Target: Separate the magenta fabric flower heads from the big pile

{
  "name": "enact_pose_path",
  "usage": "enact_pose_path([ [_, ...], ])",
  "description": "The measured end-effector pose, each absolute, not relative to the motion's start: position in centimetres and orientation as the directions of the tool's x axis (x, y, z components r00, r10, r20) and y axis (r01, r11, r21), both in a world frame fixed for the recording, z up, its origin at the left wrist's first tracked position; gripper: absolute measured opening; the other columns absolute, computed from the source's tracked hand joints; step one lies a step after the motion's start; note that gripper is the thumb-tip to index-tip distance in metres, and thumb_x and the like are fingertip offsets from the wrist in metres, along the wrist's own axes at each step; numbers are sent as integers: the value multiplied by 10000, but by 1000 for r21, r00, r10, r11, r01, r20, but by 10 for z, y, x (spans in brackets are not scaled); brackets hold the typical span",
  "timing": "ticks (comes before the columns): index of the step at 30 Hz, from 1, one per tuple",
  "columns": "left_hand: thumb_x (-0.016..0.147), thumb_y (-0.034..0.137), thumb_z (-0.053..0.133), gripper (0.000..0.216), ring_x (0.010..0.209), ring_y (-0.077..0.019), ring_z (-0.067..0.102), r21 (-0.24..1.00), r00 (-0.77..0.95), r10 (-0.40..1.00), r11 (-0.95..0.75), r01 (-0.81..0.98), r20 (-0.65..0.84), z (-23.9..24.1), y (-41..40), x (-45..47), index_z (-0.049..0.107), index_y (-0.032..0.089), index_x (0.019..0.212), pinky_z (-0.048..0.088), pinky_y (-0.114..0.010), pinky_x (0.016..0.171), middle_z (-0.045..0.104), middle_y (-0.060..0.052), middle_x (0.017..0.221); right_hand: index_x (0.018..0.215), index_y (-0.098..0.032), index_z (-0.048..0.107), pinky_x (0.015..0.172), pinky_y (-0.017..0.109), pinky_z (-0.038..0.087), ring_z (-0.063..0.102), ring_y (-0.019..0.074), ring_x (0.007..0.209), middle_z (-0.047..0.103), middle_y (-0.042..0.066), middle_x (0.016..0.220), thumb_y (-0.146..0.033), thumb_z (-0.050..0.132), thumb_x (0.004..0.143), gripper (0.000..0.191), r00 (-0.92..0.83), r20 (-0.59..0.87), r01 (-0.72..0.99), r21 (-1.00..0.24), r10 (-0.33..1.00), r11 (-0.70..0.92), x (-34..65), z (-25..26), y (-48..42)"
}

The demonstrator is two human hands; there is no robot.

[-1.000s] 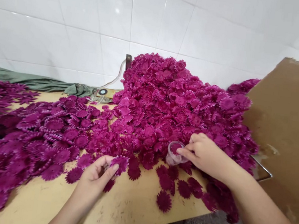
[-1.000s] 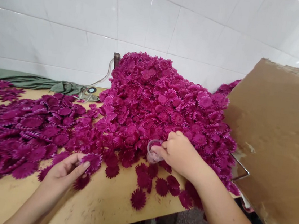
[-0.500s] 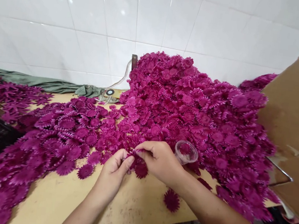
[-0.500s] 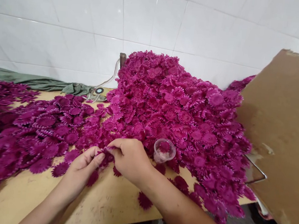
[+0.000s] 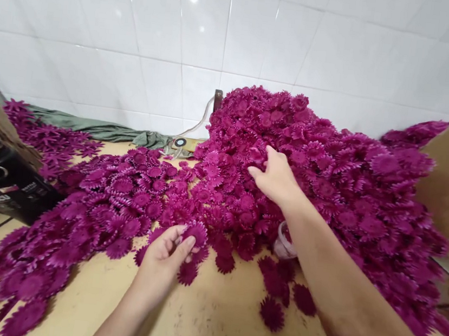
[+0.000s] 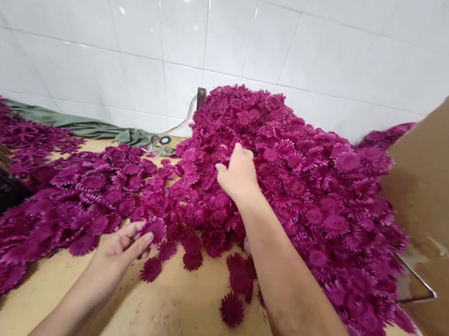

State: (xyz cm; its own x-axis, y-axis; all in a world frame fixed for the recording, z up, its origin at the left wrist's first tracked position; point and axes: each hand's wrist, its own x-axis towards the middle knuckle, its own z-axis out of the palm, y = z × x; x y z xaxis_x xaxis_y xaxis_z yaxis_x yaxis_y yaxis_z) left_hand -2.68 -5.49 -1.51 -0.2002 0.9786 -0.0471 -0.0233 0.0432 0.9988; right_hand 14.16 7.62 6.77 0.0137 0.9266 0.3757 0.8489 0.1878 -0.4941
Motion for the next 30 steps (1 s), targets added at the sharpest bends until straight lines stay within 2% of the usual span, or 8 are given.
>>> enact_pose_path([
  [3,611,397,628,244,466,-81,406,997,-133,990,31,-65,-39,-20,-49,-26,541,169,606,345,-205,468,487,49,504,1253,-125,412,945,444,334,419,304,1167,407,181,1300,-263,577,724,571,-163,359,824,-463,919,327,126,63,48],
  [6,630,399,629,287,455,-72,370,997,-131,991,-9,-77,-1,-22,-43,-26,470,178,538,312,-193,455,459,60,470,925,-180,624,788,317,437,592,179,856,648,65,926,-333,484,798,244,-429,246,649,-585,869,486,109,47,10],
  [10,638,483,600,371,429,-61,287,996,-144,989,7,-94,-21,-24,-40,-25,425,180,516,249,-187,420,360,82,444,713,-171,590,556,226,398,530,107,584,593,-8,643,-295,592,705,124,-501,85,559,-728,861,397,101,24,-13],
  [16,694,537,518,411,442,-67,285,994,-167,986,-17,-108,-1,-31,-42,-21,401,184,518,266,-192,431,318,80,467,600,-169,468,521,209,330,393,75,521,423,-61,545,-208,555,682,125,-623,19,305,-915,782,265,102,7,2],
  [19,708,514,511,393,440,-72,305,999,-185,982,-35,-22,30,-29,-40,-20,384,191,522,278,-193,435,336,79,459,571,-176,423,514,211,301,334,73,508,351,-68,528,-198,501,700,153,-529,110,220,-940,841,262,98,2,9],
  [24,703,417,546,306,478,-79,337,991,-223,967,-111,69,124,-20,-44,-22,398,195,552,313,-191,468,367,74,498,540,-197,352,474,216,283,325,82,475,310,-69,496,-214,472,717,215,-211,330,336,-859,920,385,95,5,31],
  [28,694,401,563,284,500,-87,357,993,-269,956,-109,52,119,-20,-55,-30,416,195,564,332,-194,480,385,63,517,706,-189,440,535,263,404,507,127,546,489,-15,614,-234,392,774,95,197,400,403,-865,895,298,108,25,69],
  [30,684,399,575,266,546,-102,411,996,-217,973,-76,40,83,-23,-58,-34,450,190,577,366,-207,521,439,45,549,865,-163,488,681,348,449,576,188,735,569,67,828,-212,467,732,143,207,428,496,-821,880,283,111,35,81],
])
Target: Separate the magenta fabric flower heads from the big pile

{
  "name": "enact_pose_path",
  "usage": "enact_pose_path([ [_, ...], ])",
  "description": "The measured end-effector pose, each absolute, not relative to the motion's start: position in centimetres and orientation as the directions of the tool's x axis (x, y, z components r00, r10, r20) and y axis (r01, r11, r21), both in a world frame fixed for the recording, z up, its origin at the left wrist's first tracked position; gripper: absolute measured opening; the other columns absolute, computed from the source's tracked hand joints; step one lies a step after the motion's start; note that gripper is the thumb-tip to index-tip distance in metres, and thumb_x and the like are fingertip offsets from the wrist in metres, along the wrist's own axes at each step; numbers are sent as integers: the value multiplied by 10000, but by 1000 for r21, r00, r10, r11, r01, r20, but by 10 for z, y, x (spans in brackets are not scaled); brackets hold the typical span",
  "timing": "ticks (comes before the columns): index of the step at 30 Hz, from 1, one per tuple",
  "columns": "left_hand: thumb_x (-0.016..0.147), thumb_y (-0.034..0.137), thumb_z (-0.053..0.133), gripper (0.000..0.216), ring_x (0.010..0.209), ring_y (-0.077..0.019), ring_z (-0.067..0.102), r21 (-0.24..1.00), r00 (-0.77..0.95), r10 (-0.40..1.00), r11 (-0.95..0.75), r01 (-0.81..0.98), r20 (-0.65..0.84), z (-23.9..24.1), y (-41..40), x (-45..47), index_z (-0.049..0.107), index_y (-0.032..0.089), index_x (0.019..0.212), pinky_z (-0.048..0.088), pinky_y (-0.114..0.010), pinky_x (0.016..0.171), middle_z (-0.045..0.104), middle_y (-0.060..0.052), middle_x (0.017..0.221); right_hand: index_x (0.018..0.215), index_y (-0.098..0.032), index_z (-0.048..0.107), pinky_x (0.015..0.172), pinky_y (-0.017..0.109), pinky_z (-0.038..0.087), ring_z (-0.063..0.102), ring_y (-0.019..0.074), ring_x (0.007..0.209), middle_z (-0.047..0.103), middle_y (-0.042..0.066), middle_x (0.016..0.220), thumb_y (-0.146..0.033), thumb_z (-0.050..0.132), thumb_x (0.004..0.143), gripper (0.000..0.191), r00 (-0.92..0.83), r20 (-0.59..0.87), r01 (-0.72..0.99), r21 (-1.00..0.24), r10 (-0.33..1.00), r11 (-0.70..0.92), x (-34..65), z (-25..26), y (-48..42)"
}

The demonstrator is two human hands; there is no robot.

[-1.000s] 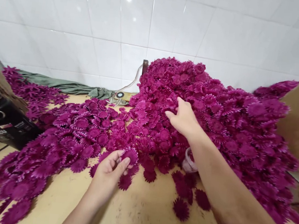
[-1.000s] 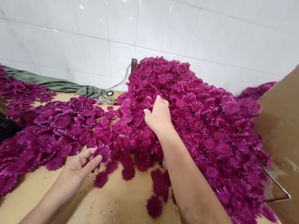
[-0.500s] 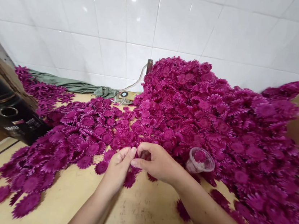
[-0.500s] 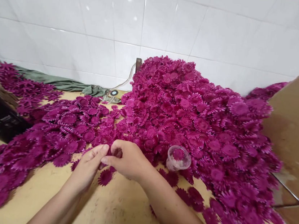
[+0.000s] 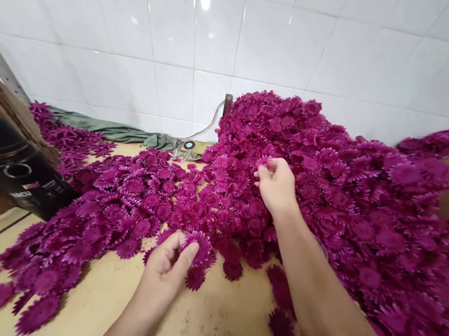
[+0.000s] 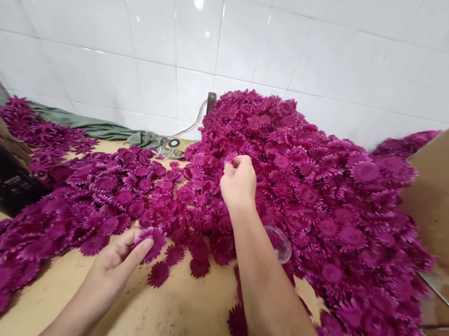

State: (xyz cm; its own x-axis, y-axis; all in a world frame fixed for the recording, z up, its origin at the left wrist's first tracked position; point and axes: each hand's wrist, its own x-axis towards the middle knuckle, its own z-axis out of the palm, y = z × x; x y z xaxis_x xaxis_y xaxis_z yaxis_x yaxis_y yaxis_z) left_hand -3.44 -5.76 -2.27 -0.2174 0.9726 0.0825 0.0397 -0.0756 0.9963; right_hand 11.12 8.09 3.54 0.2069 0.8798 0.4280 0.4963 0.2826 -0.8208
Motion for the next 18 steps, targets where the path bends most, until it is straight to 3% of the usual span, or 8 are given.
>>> enact_pose_path([
  [3,664,402,587,230,603,-123,460,999,-169,985,-38,-6,37,-24,-54,-38,530,180,652,396,-232,577,500,26,602,1067,-96,480,900,434,361,488,281,1048,507,188,1120,-154,565,661,419,70,488,684,-659,870,314,104,41,72],
  [5,654,399,595,231,580,-115,445,999,-170,985,-25,-24,20,-24,-49,-39,557,174,688,386,-230,565,495,32,593,1042,-94,523,926,420,341,480,275,1058,536,178,1095,-174,542,712,340,-98,485,729,-559,869,394,96,39,52],
  [7,647,402,604,239,526,-97,395,999,-185,983,-25,-38,18,-24,-44,-39,529,175,623,352,-216,522,440,54,541,904,-137,584,877,386,377,530,233,942,597,118,942,-233,496,778,182,-254,448,704,-521,857,482,89,32,28],
  [11,624,470,609,367,462,-72,293,997,-214,977,-42,-70,26,-28,-36,-39,417,183,499,265,-200,448,335,80,474,779,-177,577,754,325,413,526,177,808,579,47,815,-314,563,749,141,-392,345,616,-589,853,522,83,17,-6],
  [18,629,604,536,472,434,-68,267,991,-184,983,2,-131,-26,-35,-36,-37,398,183,466,252,-206,433,315,77,442,649,-178,516,570,244,363,465,114,601,516,-24,628,-206,583,692,85,-534,100,512,-752,839,416,78,12,-5],
])
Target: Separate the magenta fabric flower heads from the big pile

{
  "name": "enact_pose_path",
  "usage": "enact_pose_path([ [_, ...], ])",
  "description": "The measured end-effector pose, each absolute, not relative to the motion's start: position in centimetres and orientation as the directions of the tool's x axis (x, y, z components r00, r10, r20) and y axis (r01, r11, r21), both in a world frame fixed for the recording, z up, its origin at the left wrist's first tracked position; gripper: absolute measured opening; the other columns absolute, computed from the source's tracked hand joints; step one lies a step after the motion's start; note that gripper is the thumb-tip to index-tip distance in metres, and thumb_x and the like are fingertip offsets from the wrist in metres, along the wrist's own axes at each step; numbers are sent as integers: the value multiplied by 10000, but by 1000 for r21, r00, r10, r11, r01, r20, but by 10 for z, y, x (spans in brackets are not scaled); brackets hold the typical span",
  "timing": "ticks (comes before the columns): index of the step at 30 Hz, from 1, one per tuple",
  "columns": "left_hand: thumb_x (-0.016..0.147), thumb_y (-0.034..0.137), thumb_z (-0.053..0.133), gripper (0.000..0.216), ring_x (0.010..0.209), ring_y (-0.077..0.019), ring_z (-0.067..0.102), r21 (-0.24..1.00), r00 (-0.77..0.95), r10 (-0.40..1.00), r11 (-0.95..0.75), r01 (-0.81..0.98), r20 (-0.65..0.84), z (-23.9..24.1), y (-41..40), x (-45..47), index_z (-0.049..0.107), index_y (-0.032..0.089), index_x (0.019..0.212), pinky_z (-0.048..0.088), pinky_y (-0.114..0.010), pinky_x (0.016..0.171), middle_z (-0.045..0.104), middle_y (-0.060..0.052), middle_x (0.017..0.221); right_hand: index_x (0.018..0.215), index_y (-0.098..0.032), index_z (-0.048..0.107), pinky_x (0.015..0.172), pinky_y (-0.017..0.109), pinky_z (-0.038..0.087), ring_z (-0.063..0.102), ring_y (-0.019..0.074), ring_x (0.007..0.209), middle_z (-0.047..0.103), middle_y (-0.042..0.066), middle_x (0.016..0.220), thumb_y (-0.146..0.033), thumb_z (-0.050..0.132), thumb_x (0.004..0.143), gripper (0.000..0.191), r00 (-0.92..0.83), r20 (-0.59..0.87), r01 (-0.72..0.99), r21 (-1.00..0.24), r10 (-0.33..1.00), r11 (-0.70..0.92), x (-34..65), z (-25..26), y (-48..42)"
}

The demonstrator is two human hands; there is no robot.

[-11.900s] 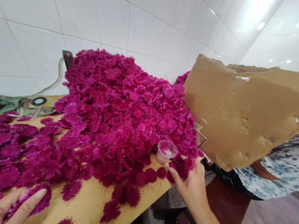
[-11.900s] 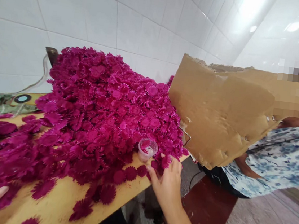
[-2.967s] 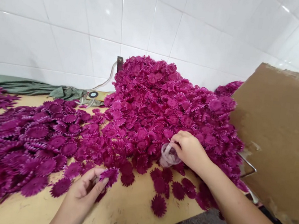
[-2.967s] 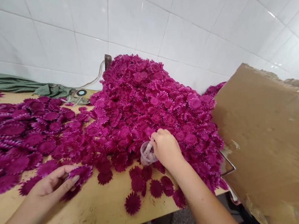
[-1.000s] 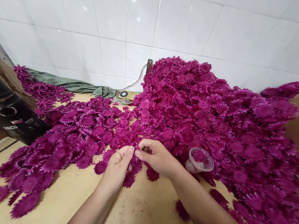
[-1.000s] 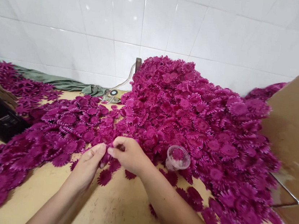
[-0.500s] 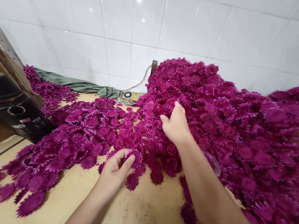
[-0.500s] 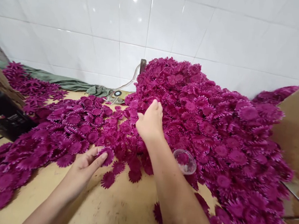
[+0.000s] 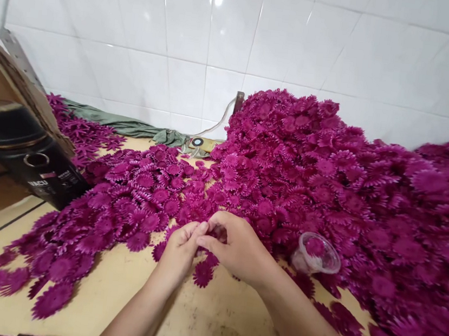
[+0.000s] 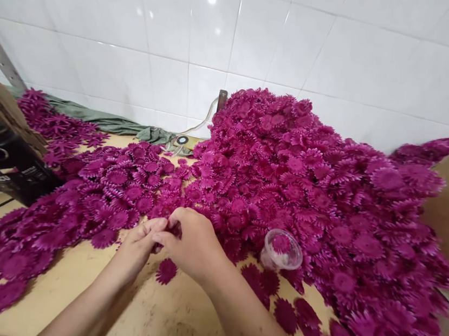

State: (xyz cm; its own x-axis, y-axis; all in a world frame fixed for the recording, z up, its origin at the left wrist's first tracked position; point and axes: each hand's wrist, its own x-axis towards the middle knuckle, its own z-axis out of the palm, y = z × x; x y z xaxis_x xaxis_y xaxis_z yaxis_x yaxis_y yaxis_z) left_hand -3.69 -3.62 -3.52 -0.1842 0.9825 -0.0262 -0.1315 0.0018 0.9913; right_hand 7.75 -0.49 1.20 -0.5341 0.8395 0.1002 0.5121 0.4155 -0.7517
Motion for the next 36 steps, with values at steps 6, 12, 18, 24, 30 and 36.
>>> enact_pose_path([
  [6,635,515,585,371,477,-86,341,998,-154,988,-13,-65,2,-27,-45,-39,455,181,539,312,-211,467,384,63,496,622,-177,473,540,221,343,425,94,542,457,-45,561,-140,479,708,94,-499,137,360,-865,856,349,77,4,3],
  [12,707,368,549,226,560,-109,419,986,-288,943,-157,52,166,-21,-55,-41,479,184,594,373,-220,551,442,45,560,641,-195,453,538,242,361,434,120,520,449,-35,547,-175,426,737,102,-148,363,448,-805,920,390,74,10,37],
  [18,715,341,555,163,660,-150,520,995,-244,966,-71,76,88,-27,-67,-52,585,182,741,408,-243,613,590,-2,672,923,-144,538,743,347,420,549,193,736,558,105,895,-163,508,685,241,141,456,695,-678,879,240,104,37,84],
  [24,649,369,595,214,545,-114,442,998,-221,974,-55,2,54,-21,-44,-49,529,179,575,363,-225,540,488,40,539,897,-178,604,753,351,426,571,200,775,611,78,852,-277,526,737,204,-223,406,706,-559,886,434,91,35,39],
  [30,637,461,594,349,436,-73,316,998,-204,978,-46,-53,34,-29,-34,-45,435,183,497,273,-209,444,361,79,443,701,-182,559,612,255,412,514,127,660,567,6,708,-270,597,705,96,-473,246,530,-687,846,496,76,21,-5],
  [36,719,496,501,384,510,-104,429,994,-142,989,-42,-99,27,-30,-40,-45,495,167,521,346,-228,521,474,29,492,664,-168,519,585,226,417,510,93,573,545,-36,605,-73,546,659,99,-570,93,321,-889,816,326,76,12,2],
])
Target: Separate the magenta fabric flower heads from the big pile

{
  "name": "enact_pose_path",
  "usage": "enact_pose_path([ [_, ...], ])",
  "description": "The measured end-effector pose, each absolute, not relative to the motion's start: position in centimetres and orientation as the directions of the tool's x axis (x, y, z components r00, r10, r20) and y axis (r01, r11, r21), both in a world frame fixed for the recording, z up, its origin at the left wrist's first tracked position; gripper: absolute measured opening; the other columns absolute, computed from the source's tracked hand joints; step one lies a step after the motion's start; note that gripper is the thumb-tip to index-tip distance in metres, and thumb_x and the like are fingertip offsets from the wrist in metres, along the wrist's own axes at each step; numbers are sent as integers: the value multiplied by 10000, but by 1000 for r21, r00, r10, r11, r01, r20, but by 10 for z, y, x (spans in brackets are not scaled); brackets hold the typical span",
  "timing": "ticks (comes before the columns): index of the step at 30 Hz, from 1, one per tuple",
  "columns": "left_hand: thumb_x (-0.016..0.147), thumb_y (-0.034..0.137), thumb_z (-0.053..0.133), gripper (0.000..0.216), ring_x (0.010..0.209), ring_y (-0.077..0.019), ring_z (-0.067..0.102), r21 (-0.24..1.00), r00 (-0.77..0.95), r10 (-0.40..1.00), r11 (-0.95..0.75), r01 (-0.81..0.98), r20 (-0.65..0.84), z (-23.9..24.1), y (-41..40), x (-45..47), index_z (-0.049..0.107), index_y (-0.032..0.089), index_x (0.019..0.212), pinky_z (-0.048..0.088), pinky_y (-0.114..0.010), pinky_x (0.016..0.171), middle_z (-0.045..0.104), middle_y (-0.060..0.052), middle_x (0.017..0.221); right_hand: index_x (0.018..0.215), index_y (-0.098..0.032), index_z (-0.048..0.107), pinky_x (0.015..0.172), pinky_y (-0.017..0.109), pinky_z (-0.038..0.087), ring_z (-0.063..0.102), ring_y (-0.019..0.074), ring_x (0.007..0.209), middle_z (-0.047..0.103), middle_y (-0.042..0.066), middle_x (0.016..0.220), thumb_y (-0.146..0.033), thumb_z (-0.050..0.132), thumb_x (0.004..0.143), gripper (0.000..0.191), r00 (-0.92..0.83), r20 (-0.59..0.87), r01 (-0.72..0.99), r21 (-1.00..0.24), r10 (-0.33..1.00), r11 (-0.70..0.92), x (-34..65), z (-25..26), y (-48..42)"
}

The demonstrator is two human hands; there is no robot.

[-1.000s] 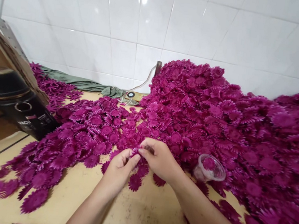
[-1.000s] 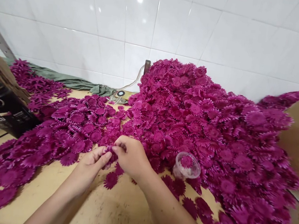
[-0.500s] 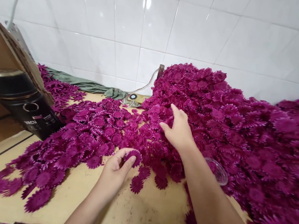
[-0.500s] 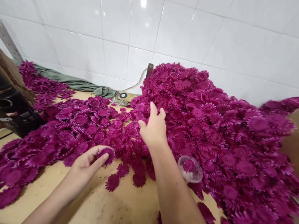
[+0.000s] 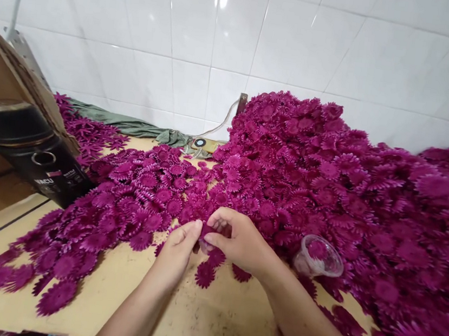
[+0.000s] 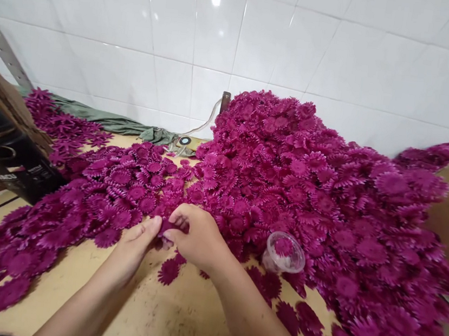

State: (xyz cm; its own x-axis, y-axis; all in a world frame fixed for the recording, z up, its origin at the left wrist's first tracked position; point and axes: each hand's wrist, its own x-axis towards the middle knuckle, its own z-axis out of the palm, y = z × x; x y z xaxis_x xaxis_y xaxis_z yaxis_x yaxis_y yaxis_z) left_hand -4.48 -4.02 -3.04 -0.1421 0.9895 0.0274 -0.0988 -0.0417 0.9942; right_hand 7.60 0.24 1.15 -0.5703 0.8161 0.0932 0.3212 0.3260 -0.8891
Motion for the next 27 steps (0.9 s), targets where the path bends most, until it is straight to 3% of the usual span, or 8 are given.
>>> enact_pose_path([
  [4,684,415,573,290,520,-97,408,998,-164,985,-58,-37,52,-28,-44,-43,472,179,549,344,-216,525,449,48,516,621,-167,517,567,230,407,496,96,540,531,-38,562,-124,500,701,93,-468,96,278,-928,879,249,76,7,6],
  [9,660,378,592,244,495,-94,379,996,-244,966,-90,-10,85,-23,-49,-37,466,190,567,337,-207,488,412,60,504,582,-185,486,531,231,388,456,106,502,478,-44,513,-187,479,709,127,-259,247,337,-883,934,327,71,2,20],
  [13,675,368,590,190,561,-118,463,991,-268,955,-130,-3,125,-19,-63,-43,566,179,673,389,-222,548,524,23,581,690,-175,527,664,307,428,516,159,630,545,21,653,-184,436,729,99,197,414,598,-769,889,225,98,11,64],
  [15,680,359,596,183,592,-124,479,992,-262,958,-123,-10,116,-20,-67,-49,575,177,679,398,-222,572,544,14,612,811,-141,549,719,366,430,540,192,685,567,70,737,-164,443,718,143,245,391,616,-769,887,169,114,18,82],
  [19,657,361,618,194,634,-125,475,992,-287,956,-88,-88,59,-26,-57,-54,555,178,657,405,-225,624,519,29,622,1007,-116,544,896,452,346,473,281,1024,506,174,1096,-165,575,640,372,93,487,712,-642,868,284,113,24,66],
  [21,646,364,628,206,638,-124,469,991,-286,957,-82,-110,47,-28,-49,-52,545,175,639,402,-228,630,508,33,620,955,-149,579,913,451,333,447,271,1062,529,141,1084,-236,558,702,268,-106,526,685,-577,844,445,98,23,38],
  [23,631,380,643,240,595,-113,444,990,-276,960,-78,-117,43,-29,-45,-49,529,171,594,388,-220,592,479,42,581,804,-180,607,802,372,415,539,202,860,608,65,859,-284,539,740,140,-365,351,563,-655,862,505,83,20,11],
  [27,599,460,654,330,543,-101,419,983,-239,971,-49,-175,6,-31,-44,-47,513,165,551,377,-219,563,462,48,537,675,-168,557,563,228,414,493,99,569,543,-28,600,-253,590,694,93,-555,12,399,-874,832,279,69,11,-11],
])
